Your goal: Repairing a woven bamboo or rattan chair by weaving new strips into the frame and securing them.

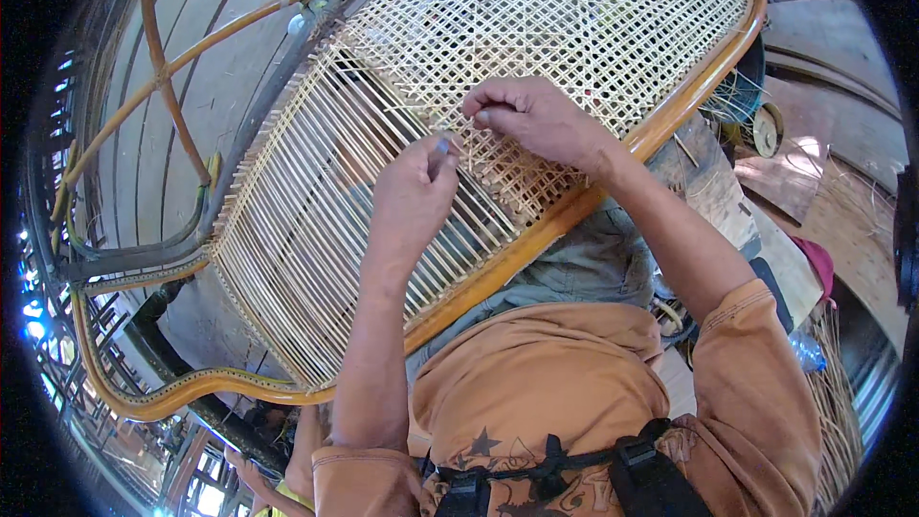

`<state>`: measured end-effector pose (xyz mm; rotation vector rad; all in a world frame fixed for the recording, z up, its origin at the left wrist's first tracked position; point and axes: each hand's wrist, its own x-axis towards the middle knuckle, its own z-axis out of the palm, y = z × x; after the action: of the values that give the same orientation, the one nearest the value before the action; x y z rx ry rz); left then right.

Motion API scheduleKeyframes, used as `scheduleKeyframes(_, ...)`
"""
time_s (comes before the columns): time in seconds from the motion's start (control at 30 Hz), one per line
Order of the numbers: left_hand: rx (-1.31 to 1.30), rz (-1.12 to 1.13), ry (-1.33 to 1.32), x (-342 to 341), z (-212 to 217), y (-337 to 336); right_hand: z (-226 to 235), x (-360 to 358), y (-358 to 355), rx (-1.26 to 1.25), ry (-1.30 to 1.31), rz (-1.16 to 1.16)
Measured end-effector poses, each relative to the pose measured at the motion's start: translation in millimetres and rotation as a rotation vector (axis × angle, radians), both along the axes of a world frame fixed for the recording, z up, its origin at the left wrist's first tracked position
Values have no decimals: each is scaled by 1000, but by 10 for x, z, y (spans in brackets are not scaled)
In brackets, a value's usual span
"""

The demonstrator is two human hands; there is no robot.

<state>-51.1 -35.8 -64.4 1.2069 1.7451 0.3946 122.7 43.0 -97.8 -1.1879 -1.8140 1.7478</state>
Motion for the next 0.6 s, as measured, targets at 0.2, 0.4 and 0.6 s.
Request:
scheduleKeyframes(0.2,124,-56,134,156,86,-207,107,-167,-43,140,-136,253)
scheduleKeyframes(0.4,195,35,209,166,54,-184,-4,-120,-81,189,-95,161)
scheduleKeyframes(0.6,95,-12,173,64,83,37,-25,-167,-12,146,-96,148)
